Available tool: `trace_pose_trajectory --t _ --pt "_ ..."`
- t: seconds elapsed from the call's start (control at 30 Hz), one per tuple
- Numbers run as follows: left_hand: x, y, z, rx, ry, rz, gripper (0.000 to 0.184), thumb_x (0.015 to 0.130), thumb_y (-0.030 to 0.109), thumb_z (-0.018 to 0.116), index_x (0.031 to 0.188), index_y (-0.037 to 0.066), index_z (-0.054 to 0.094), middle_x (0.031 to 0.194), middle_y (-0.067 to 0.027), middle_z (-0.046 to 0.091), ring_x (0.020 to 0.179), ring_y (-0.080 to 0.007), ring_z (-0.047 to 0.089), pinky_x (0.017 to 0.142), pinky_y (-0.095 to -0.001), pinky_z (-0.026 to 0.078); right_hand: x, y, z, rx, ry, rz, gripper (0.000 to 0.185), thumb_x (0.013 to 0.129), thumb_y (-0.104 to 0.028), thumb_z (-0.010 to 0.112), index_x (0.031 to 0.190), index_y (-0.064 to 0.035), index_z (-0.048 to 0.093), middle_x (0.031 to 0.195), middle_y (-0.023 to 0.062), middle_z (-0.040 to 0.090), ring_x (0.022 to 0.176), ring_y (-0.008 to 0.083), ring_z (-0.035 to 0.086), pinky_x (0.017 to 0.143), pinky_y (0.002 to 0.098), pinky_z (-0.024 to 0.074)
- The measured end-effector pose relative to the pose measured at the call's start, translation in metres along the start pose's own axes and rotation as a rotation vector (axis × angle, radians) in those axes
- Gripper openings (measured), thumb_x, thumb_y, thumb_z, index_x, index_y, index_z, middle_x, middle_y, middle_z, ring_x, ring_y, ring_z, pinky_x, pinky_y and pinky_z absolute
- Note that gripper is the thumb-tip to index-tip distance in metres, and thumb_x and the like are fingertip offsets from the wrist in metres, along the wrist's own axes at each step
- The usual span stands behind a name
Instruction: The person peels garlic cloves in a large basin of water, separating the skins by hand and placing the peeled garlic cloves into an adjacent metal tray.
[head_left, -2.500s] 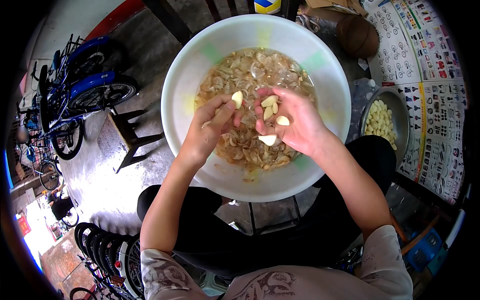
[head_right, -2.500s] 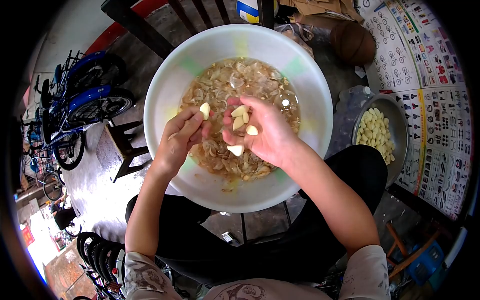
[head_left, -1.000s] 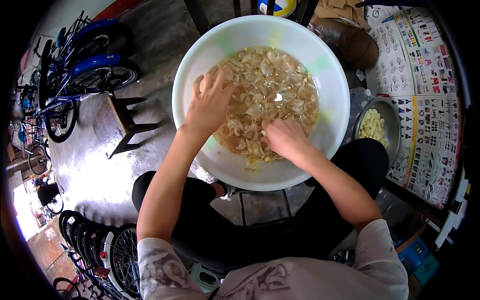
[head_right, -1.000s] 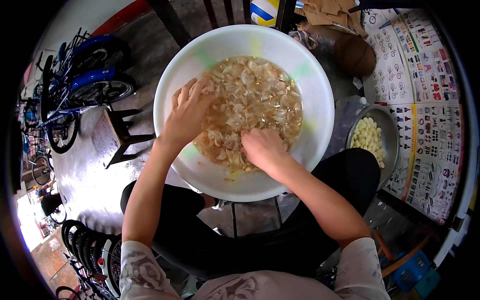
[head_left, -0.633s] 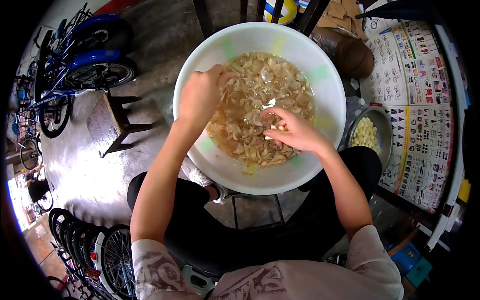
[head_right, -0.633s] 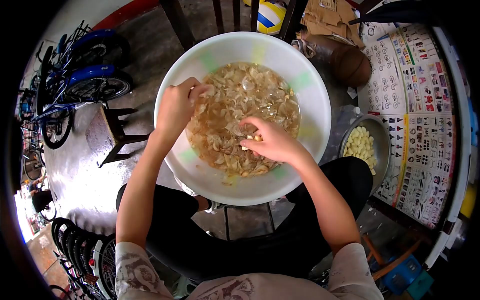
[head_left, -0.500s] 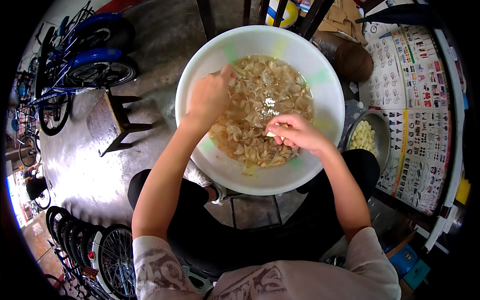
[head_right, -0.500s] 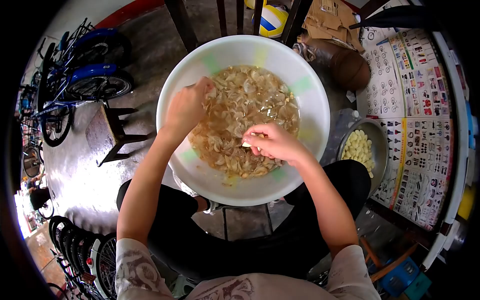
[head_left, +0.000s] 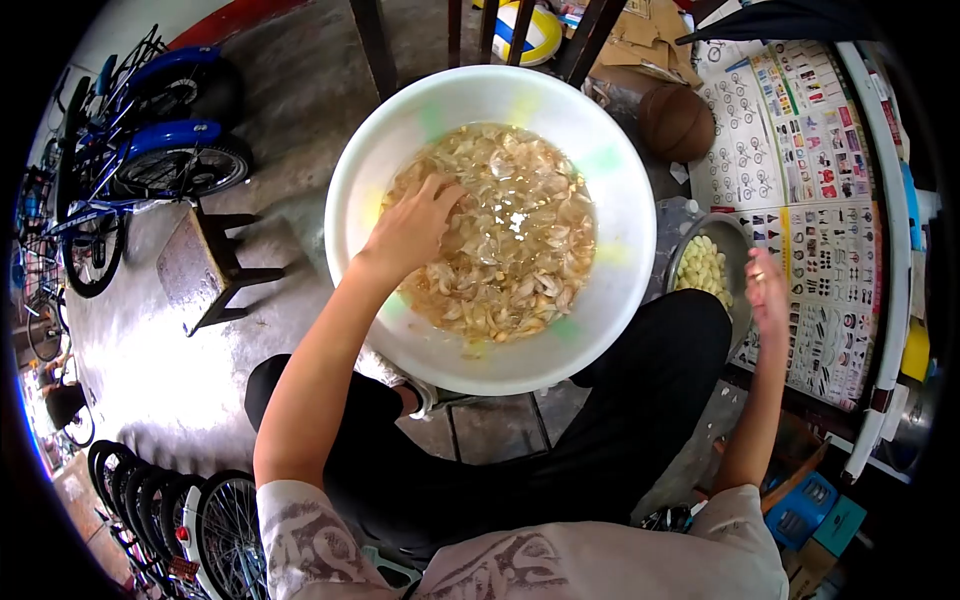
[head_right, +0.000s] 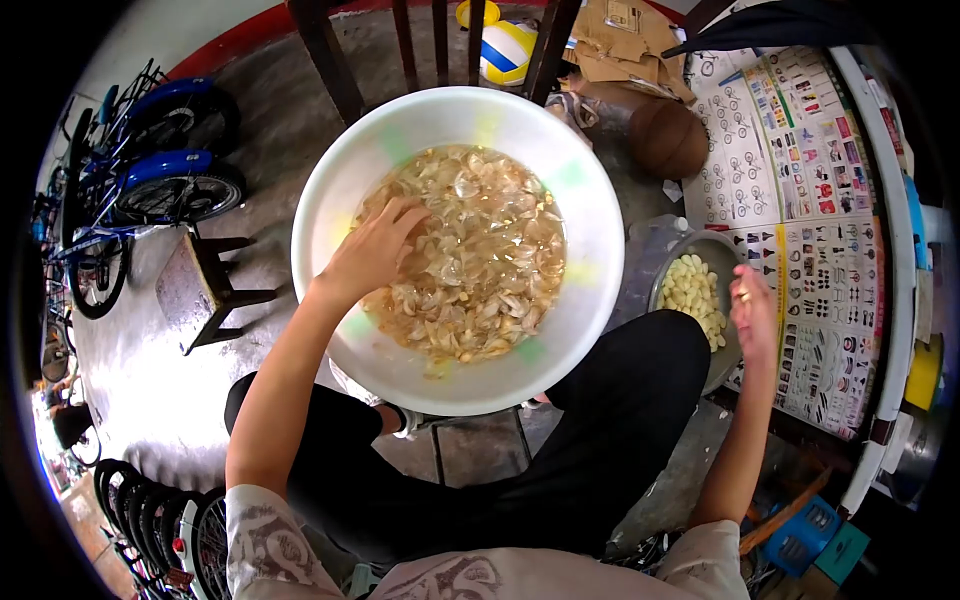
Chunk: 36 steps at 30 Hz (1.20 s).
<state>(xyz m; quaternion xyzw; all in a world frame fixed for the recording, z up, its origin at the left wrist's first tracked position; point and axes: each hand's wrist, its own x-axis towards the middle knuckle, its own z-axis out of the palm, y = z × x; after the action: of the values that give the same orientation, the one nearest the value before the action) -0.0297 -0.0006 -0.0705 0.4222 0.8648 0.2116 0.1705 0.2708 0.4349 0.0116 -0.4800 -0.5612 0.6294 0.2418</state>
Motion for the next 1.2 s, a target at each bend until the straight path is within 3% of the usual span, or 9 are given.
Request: trace_pose_trajectory --t 0.07,0.27,0.53,0.63,0.7,0.8,0.9,1.13,1.2 --pt "0.003 0.004 -0.003 -0.053 -0.049 -0.034 0.047 0.085 0.01 0.07 0.129 0.008 0.055 0.129 -0.0133 0.054 0.114 -0.034 0.059 0.094 -0.0435 0.05 0.033 0.042 -0.047 -0.465 -0.079 0.172 0.015 0.098 -0.021 0.062 0.109 -0.0103 0.06 0.067 -0.0043 0.046 0.046 0.0033 0.035 0.038 0.0195 0.0259" --pt "0.004 0.003 -0.012 -0.182 -0.163 -0.161 0.034 0.084 0.008 0.071 0.117 0.003 0.063 0.108 -0.015 0.066 0.101 -0.0354 0.065 0.087 -0.0429 0.051 0.063 0.097 -0.093 -0.684 -0.118 0.123 0.02 0.094 -0.008 0.054 0.113 -0.0145 0.056 0.065 -0.0047 0.041 0.045 0.0064 0.034 0.042 0.0247 0.0273" --pt "0.006 0.0 -0.018 0.003 0.066 -0.1 0.028 0.086 0.014 0.068 0.114 0.008 0.067 0.118 -0.0131 0.062 0.114 -0.0332 0.06 0.092 -0.0431 0.051 0.066 0.122 -0.115 -0.299 0.036 0.266 0.016 0.097 -0.011 0.06 0.112 -0.0084 0.054 0.069 0.0012 0.054 0.05 0.0094 0.049 0.045 0.0231 0.0377" --pt "0.001 -0.002 -0.016 0.044 0.052 -0.106 0.03 0.087 0.02 0.068 0.116 0.01 0.066 0.13 -0.0115 0.055 0.122 -0.032 0.054 0.097 -0.044 0.049 0.07 0.123 -0.124 -0.783 -0.109 0.166 0.035 0.097 -0.027 0.065 0.12 -0.0011 0.058 0.079 0.0082 0.061 0.059 0.0087 0.057 0.048 0.0238 0.0431" --pt "0.0 -0.004 -0.015 0.052 0.037 -0.09 0.034 0.087 0.022 0.068 0.118 0.011 0.065 0.133 -0.0116 0.053 0.123 -0.032 0.053 0.099 -0.0438 0.048 0.069 0.126 -0.118 -1.344 0.004 -0.011 0.058 0.096 -0.041 0.064 0.132 0.0038 0.055 0.094 0.0178 0.067 0.077 0.0204 0.068 0.064 0.0337 0.0539" --pt "-0.003 -0.004 -0.016 0.063 0.02 -0.07 0.037 0.087 0.025 0.068 0.121 0.011 0.064 0.135 -0.0122 0.05 0.124 -0.0325 0.052 0.101 -0.0438 0.047 0.104 0.171 -0.16 -1.435 0.094 -0.22 0.076 0.095 -0.051 0.06 0.141 0.0085 0.045 0.109 0.0241 0.068 0.103 0.0346 0.067 0.085 0.0442 0.0523" --pt "-0.004 -0.004 -0.016 0.082 0.024 -0.056 0.038 0.087 0.025 0.067 0.122 0.01 0.064 0.137 -0.0133 0.049 0.126 -0.0341 0.049 0.102 -0.045 0.046 0.106 0.174 -0.166 -1.335 0.098 -0.084 0.069 0.098 -0.049 0.056 0.137 0.0071 0.049 0.12 0.0271 0.065 0.118 0.0434 0.059 0.096 0.0484 0.0459" --pt "-0.008 -0.002 -0.018 0.155 0.028 -0.005 0.038 0.09 0.028 0.066 0.123 0.011 0.062 0.14 -0.0148 0.044 0.128 -0.0379 0.042 0.102 -0.0507 0.044 0.126 0.193 -0.212 -1.183 -0.121 0.077 0.045 0.094 -0.026 0.056 0.135 -0.0082 0.055 0.123 0.0275 0.062 0.101 0.0395 0.067 0.079 0.0425 0.0529" --pt "-0.007 -0.002 -0.018 0.144 0.037 -0.001 0.037 0.09 0.027 0.066 0.123 0.01 0.062 0.139 -0.0145 0.044 0.128 -0.0375 0.042 0.101 -0.0502 0.044 0.135 0.195 -0.225 -1.002 -0.24 0.228 0.04 0.088 -0.02 0.061 0.127 -0.0094 0.063 0.11 0.0223 0.068 0.09 0.0277 0.069 0.071 0.0374 0.0534"
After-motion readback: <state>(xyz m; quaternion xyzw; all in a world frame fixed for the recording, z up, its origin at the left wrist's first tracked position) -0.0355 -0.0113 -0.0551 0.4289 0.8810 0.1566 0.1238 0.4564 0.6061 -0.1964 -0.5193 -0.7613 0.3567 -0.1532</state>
